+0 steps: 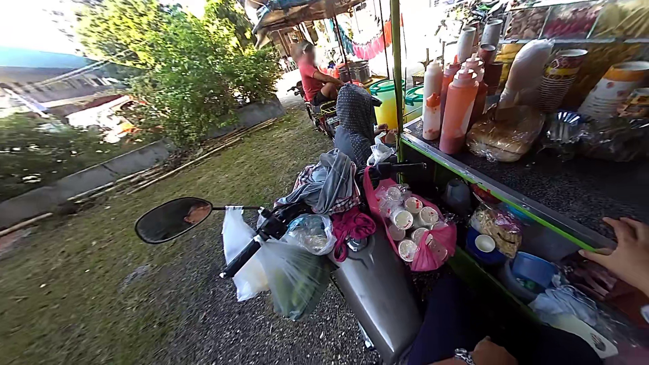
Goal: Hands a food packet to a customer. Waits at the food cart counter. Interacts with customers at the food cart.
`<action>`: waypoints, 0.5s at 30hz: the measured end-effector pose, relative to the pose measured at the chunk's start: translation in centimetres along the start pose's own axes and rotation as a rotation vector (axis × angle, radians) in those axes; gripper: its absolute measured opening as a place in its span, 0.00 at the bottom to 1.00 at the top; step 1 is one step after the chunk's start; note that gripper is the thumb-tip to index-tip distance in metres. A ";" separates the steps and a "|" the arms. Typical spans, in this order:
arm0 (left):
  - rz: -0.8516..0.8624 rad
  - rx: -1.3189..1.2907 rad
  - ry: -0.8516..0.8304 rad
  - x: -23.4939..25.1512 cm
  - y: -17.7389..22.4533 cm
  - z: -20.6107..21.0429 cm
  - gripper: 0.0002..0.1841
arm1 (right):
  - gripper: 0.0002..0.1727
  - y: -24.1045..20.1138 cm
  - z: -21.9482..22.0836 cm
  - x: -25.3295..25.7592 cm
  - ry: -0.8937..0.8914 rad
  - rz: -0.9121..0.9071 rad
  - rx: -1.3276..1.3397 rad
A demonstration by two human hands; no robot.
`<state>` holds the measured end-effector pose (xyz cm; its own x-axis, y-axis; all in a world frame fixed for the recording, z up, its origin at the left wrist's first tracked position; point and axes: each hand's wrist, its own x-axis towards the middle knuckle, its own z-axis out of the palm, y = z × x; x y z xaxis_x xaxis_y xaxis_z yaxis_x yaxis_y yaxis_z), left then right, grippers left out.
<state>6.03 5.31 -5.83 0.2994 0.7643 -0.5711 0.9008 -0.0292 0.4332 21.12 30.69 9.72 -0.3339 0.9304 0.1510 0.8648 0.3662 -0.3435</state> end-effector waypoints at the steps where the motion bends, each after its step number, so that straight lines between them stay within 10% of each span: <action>1: 0.005 0.012 -0.001 0.1 0.0 0.1 0.23 | 0.52 2.0 1.7 1.0 0.053 -0.032 -0.014; 15: -0.024 0.007 -0.068 0.4 -0.5 0.2 0.22 | 0.52 2.5 2.5 1.3 0.084 -0.047 -0.035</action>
<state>5.82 5.52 -6.44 0.2981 0.7192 -0.6276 0.9101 -0.0159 0.4140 21.85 32.86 6.71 -0.3431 0.9072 0.2437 0.8622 0.4070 -0.3014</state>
